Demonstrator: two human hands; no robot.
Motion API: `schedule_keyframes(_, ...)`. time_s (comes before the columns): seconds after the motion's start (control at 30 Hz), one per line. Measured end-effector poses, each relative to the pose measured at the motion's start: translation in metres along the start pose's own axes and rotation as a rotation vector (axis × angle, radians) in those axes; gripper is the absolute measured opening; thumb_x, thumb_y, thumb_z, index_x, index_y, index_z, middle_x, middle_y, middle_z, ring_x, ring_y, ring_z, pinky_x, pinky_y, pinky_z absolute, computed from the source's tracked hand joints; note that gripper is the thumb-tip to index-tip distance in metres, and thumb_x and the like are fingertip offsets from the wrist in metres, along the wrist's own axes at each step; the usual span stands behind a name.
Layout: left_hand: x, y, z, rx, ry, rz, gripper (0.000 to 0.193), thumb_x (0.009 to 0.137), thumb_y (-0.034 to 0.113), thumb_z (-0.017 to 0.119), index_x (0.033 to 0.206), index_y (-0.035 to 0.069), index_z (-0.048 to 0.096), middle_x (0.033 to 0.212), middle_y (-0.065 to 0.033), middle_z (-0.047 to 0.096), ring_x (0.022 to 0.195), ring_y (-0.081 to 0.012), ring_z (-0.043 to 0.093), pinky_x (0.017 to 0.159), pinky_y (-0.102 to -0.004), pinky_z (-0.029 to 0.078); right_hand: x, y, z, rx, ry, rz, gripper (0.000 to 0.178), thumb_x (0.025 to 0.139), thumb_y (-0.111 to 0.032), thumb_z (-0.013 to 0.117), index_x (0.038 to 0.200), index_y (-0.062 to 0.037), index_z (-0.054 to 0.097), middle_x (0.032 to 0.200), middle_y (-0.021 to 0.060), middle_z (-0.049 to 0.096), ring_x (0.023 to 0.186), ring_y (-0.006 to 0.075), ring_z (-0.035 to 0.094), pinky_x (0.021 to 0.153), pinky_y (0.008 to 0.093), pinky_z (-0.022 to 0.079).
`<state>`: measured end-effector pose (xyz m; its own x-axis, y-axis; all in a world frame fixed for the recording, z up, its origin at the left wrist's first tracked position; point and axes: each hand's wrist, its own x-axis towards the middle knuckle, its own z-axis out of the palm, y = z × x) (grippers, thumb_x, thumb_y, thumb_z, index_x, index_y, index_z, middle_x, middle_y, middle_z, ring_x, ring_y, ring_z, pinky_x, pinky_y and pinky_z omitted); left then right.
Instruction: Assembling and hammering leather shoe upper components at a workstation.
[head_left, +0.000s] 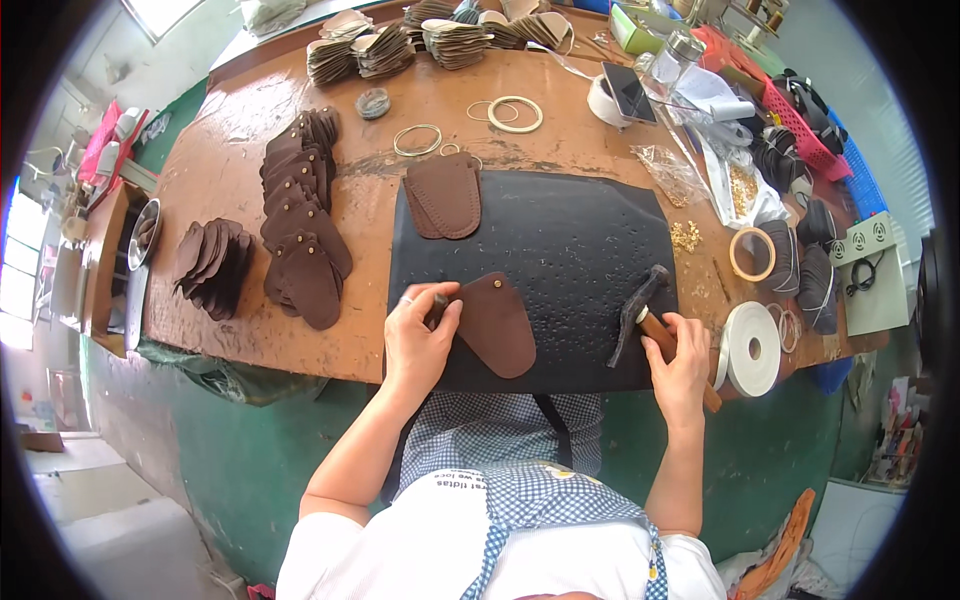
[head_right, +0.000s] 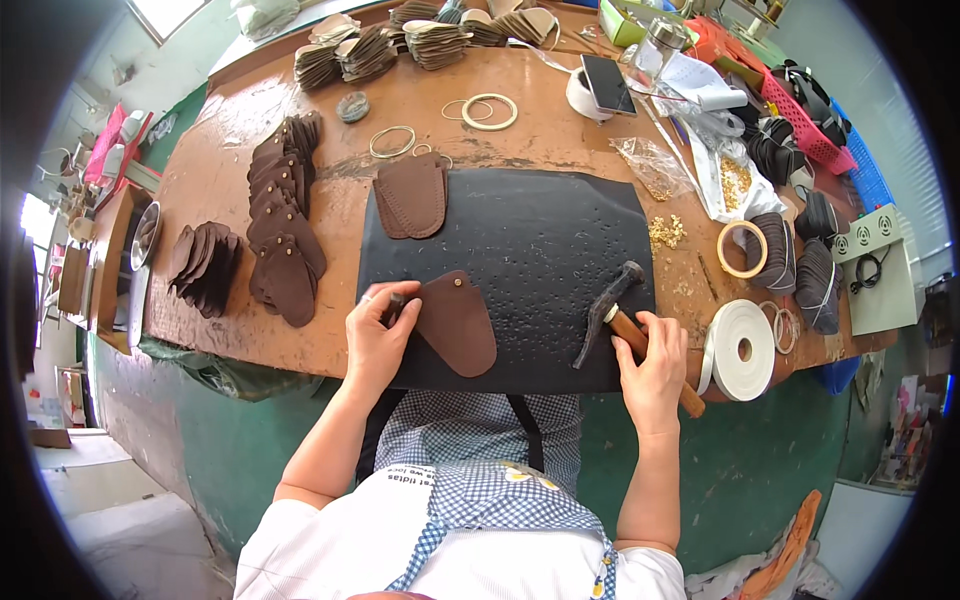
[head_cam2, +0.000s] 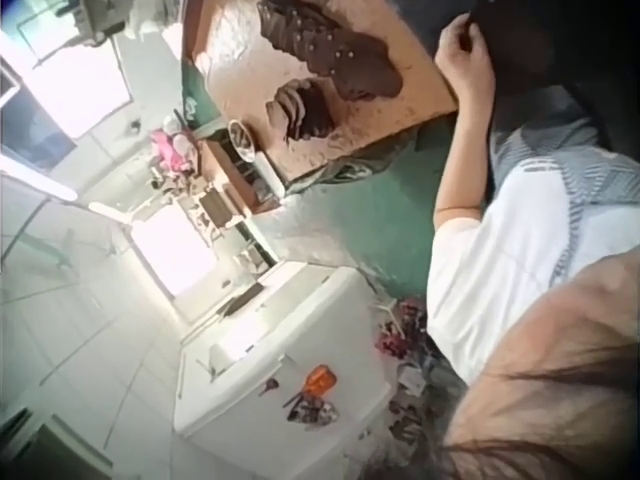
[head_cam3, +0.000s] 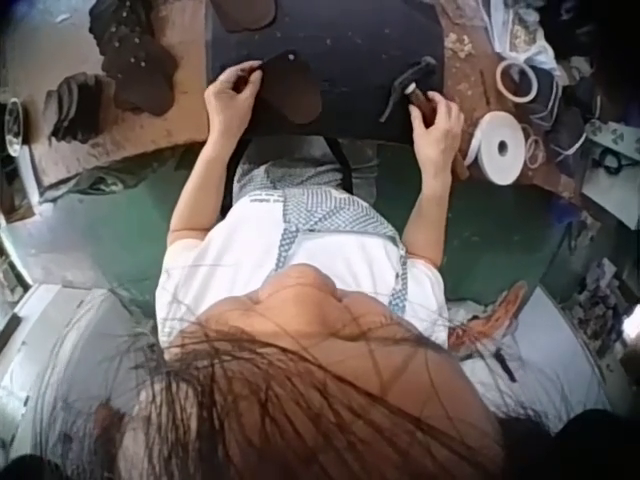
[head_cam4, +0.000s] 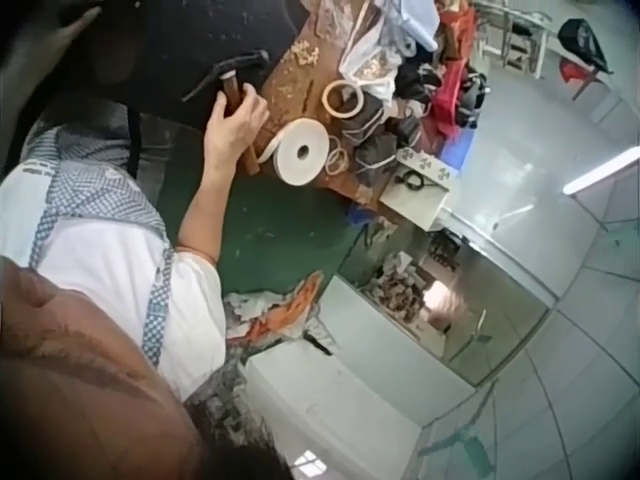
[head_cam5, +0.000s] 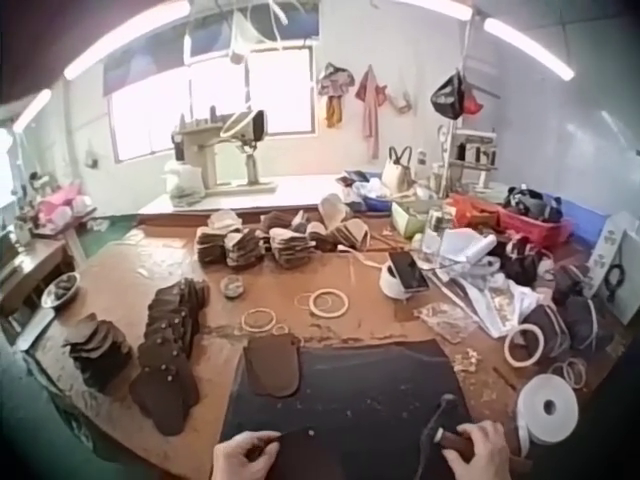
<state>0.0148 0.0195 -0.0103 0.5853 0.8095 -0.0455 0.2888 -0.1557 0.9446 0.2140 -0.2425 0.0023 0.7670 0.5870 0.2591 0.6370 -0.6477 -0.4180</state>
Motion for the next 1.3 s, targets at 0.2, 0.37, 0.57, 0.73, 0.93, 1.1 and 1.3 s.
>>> schedule_keyframes(0.2, 0.009, -0.013, -0.014, -0.105, 0.104, 0.195, 0.011, 0.095, 0.002, 0.063, 0.104, 0.000, 0.069, 0.104, -0.0040, 0.063, 0.077, -0.0105, 0.054, 0.069, -0.0235, 0.045, 0.001, 0.004, -0.002, 0.027, -0.056, -0.009, 0.023, 0.090, -0.013, 0.071, 0.102, 0.0004, 0.057, 0.097, 0.0137, 0.056, 0.088, 0.0338, 0.057, 0.079, 0.0456, 0.046)
schedule_keyframes(0.37, 0.002, -0.023, -0.011, 0.024, 0.161, 0.349, 0.013, 0.096, -0.003, 0.060, 0.108, -0.001, 0.065, 0.110, -0.0068, 0.066, 0.094, -0.0162, 0.066, 0.083, -0.0277, 0.052, 0.004, -0.010, -0.008, 0.410, -0.044, 0.092, 0.017, 0.095, -0.011, 0.067, 0.101, 0.0024, 0.058, 0.089, 0.0091, 0.057, 0.072, 0.0213, 0.057, 0.066, 0.0362, 0.047)
schedule_keyframes(0.57, 0.017, 0.002, -0.007, 0.028, 0.202, 0.414, 0.012, 0.088, -0.002, 0.070, 0.100, -0.002, 0.068, 0.104, -0.0115, 0.070, 0.087, -0.0190, 0.071, 0.078, -0.0290, 0.058, 0.004, -0.030, -0.009, 0.676, -0.211, 0.094, 0.013, 0.095, -0.007, 0.068, 0.103, 0.0027, 0.063, 0.078, -0.0013, 0.055, 0.066, 0.0056, 0.047, 0.057, 0.0240, 0.039)
schedule_keyframes(0.73, 0.040, 0.007, 0.018, 0.006, -0.074, 0.379, 0.013, 0.088, 0.001, 0.071, 0.101, -0.002, 0.067, 0.100, -0.0105, 0.071, 0.085, -0.0194, 0.072, 0.075, -0.0297, 0.057, 0.005, -0.036, 0.004, 0.644, -0.342, 0.111, 0.018, 0.096, -0.007, 0.067, 0.111, 0.0033, 0.067, 0.080, 0.0043, 0.068, 0.071, 0.0090, 0.062, 0.066, 0.0253, 0.050)
schedule_keyframes(0.93, 0.045, 0.007, 0.017, 0.223, -0.091, 0.533, 0.013, 0.087, -0.002, 0.068, 0.100, 0.000, 0.067, 0.094, -0.0119, 0.064, 0.087, -0.0257, 0.065, 0.075, -0.0351, 0.054, 0.009, -0.043, 0.002, 0.606, -0.334, 0.039, 0.014, 0.097, -0.011, 0.065, 0.095, 0.0015, 0.058, 0.069, 0.0089, 0.062, 0.059, 0.0159, 0.059, 0.056, 0.0312, 0.046)
schedule_keyframes(1.1, 0.048, 0.000, 0.017, 0.241, -0.280, 0.456, 0.018, 0.086, -0.001, 0.071, 0.103, 0.006, 0.073, 0.091, -0.0071, 0.061, 0.080, -0.0197, 0.060, 0.069, -0.0318, 0.050, 0.009, -0.042, 0.005, 0.608, -0.318, 0.020, 0.013, 0.097, -0.011, 0.065, 0.096, 0.0014, 0.059, 0.069, 0.0086, 0.063, 0.058, 0.0162, 0.059, 0.055, 0.0311, 0.046)
schedule_keyframes(1.3, 0.053, -0.010, 0.019, 0.291, -0.242, 0.429, 0.014, 0.082, 0.001, 0.076, 0.095, 0.006, 0.075, 0.088, -0.0057, 0.064, 0.080, -0.0202, 0.061, 0.069, -0.0325, 0.050, 0.014, -0.057, 0.001, 0.661, -0.375, -0.005, 0.019, 0.095, -0.008, 0.066, 0.111, 0.0025, 0.068, 0.072, 0.0073, 0.066, 0.063, 0.0120, 0.062, 0.058, 0.0281, 0.048)
